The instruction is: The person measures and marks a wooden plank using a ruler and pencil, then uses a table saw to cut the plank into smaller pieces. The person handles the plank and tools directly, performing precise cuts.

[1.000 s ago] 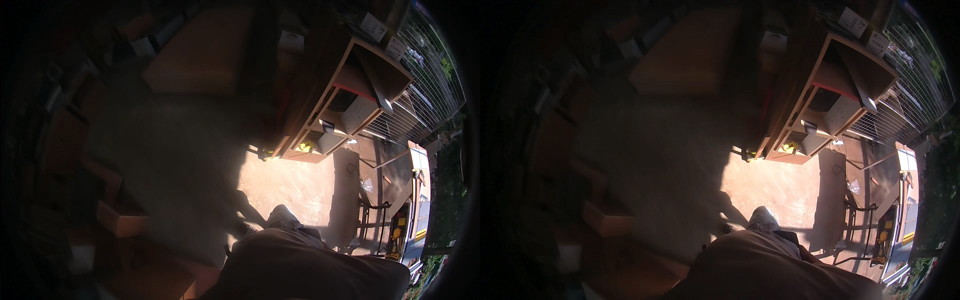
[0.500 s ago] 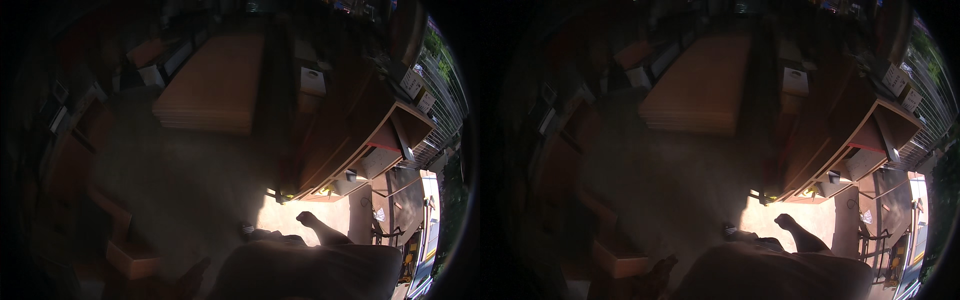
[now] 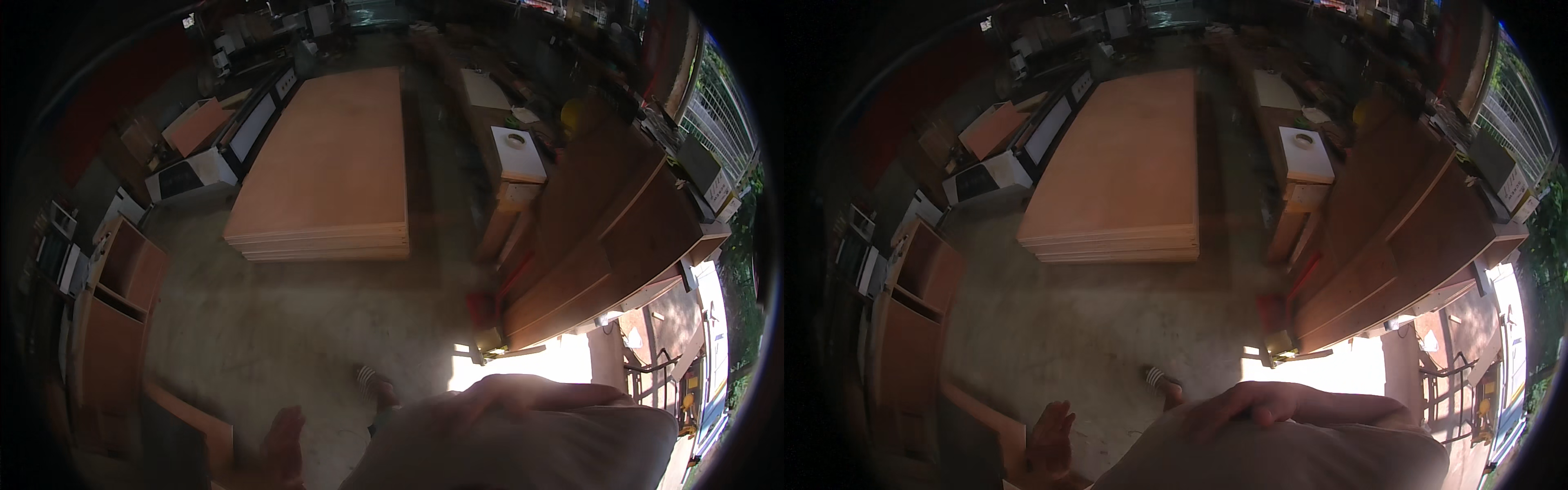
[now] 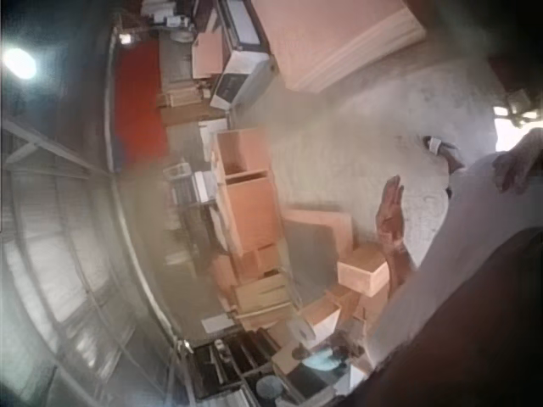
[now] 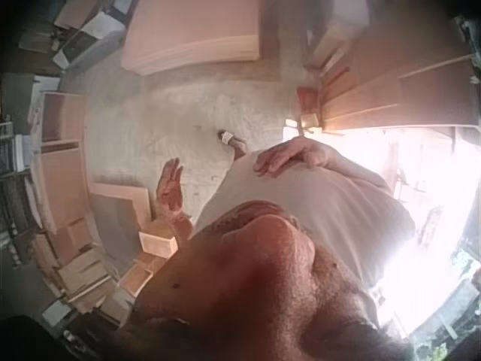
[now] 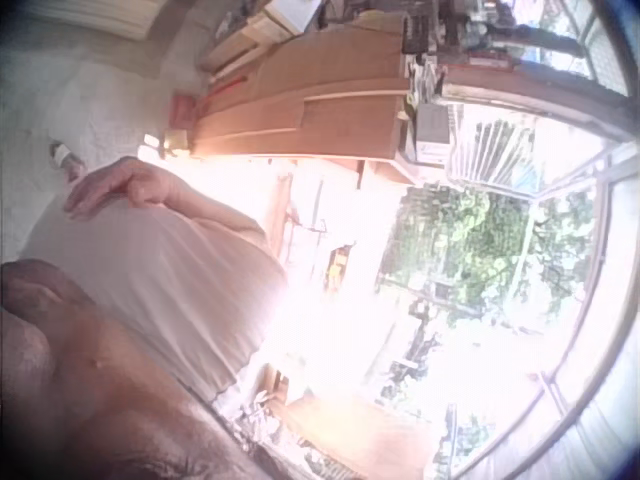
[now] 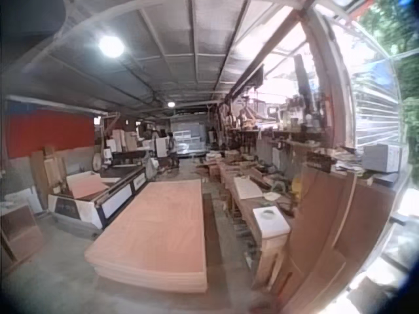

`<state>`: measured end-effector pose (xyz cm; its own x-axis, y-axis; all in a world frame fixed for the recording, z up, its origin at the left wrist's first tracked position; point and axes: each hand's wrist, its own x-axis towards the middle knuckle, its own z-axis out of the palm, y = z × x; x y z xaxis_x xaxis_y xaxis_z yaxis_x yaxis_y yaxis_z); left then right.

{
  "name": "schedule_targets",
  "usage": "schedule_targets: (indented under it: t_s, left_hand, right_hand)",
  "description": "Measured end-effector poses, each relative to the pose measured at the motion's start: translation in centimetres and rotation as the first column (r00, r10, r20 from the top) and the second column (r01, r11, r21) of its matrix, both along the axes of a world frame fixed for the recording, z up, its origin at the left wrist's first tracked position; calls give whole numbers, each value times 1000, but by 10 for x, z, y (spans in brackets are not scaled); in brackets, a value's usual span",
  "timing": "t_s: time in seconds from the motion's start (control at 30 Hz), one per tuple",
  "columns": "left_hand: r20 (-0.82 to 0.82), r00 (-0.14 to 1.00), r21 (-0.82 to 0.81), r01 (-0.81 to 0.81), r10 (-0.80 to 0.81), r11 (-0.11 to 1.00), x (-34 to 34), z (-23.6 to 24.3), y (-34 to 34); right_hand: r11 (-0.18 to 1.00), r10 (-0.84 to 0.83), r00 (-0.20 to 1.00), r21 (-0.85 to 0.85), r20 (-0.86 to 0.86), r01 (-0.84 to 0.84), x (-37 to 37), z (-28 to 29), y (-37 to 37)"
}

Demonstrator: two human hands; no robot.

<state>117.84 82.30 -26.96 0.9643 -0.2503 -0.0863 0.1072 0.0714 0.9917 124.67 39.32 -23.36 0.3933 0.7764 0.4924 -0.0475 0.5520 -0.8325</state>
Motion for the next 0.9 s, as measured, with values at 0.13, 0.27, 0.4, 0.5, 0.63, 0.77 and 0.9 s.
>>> schedule_targets:
  t_s: [0.13, 0.27, 0.4, 0.5, 0.63, 0.77, 0.9]
  left_hand:
    - [-304, 878, -53, 372, -370, 927, 90, -45, -39]
    - [-645, 557, 241, 798, -523, 552, 164, -145, 6]
    - [-706, 501, 624, 775, -501, -105, 268, -189, 66]
    - [-211, 821, 609, 535, -530, 586, 371, -89, -2]
    - [56, 766, 21, 640, -641, 768, 408, 12, -28]
    - [-263, 803, -161, 509, -534, 845, 349, 36, -50]
    - [-477, 844, 277, 410, -246, 869, 276, -80, -37]
  right_hand:
    - [678, -347, 934, -665, 86, 313, 36, -46, 7]
    - [31, -629, 729, -928, 271, 372, 76, -44, 22]
    - [306, -729, 658, -769, 190, 561, 125, -11, 33]
    - [691, -608, 794, -487, 8, 534, 137, -11, 55]
    - [-253, -517, 845, -917, -141, -308, 205, -89, 40]
    - [23, -740, 635, -934, 224, 357, 250, -45, 16]
    - [522, -561, 828, -783, -16, 338, 309, -51, -4]
